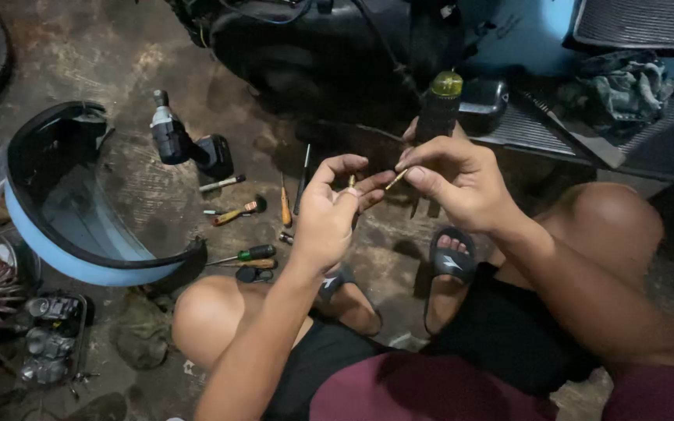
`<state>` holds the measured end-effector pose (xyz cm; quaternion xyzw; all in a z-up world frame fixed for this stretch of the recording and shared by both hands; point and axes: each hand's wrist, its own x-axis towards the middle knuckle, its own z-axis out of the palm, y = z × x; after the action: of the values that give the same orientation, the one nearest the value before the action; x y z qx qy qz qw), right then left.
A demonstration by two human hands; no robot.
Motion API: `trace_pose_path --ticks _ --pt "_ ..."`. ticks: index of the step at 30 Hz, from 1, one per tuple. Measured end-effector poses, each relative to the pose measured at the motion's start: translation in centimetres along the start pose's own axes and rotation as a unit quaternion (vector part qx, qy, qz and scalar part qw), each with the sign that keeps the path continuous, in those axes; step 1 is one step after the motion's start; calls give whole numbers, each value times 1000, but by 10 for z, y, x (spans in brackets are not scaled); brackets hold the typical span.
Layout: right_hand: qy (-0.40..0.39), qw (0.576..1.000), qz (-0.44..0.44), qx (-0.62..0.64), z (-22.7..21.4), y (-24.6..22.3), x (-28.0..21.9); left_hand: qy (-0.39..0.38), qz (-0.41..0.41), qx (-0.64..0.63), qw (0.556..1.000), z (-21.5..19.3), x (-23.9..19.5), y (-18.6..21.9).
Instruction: Cleaning and inspecting motorcycle carburetor components using a rag
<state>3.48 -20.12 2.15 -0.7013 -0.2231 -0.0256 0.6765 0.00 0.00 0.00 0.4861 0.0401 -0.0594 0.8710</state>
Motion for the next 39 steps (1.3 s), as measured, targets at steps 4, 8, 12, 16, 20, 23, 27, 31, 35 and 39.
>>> trace_pose_path --ticks 4,8,12,16,20,23,27,31,35,39 --pt "10 1000 8 5 -7 7 -8 2 10 46 999 11 -6 7" --pt "-10 999 -48 -8 -10 -4 -7 -12 38 154 987 20 -17 18" --pt "-18 998 -65 -1 -5 -26 -6 -20 121 241 963 33 -28 35" --pt "-20 997 -72 0 -5 -28 -7 -49 163 268 948 39 -35 47" --pt "-29 997 -69 0 -3 -31 -8 -58 180 310 932 44 -42 53" --pt "-32 997 -72 9 -1 -30 -7 -54 198 316 926 43 -43 51" --pt "-36 996 -75 22 1 -37 -6 -37 224 347 910 43 -40 50" --pt "-37 996 -73 21 2 -37 -6 -27 229 344 910 44 -42 51" --pt "-34 996 -81 25 1 -33 -8 -29 233 349 907 43 -42 49" --pt "-30 996 -83 8 -2 -31 -9 -28 237 356 903 42 -39 43"
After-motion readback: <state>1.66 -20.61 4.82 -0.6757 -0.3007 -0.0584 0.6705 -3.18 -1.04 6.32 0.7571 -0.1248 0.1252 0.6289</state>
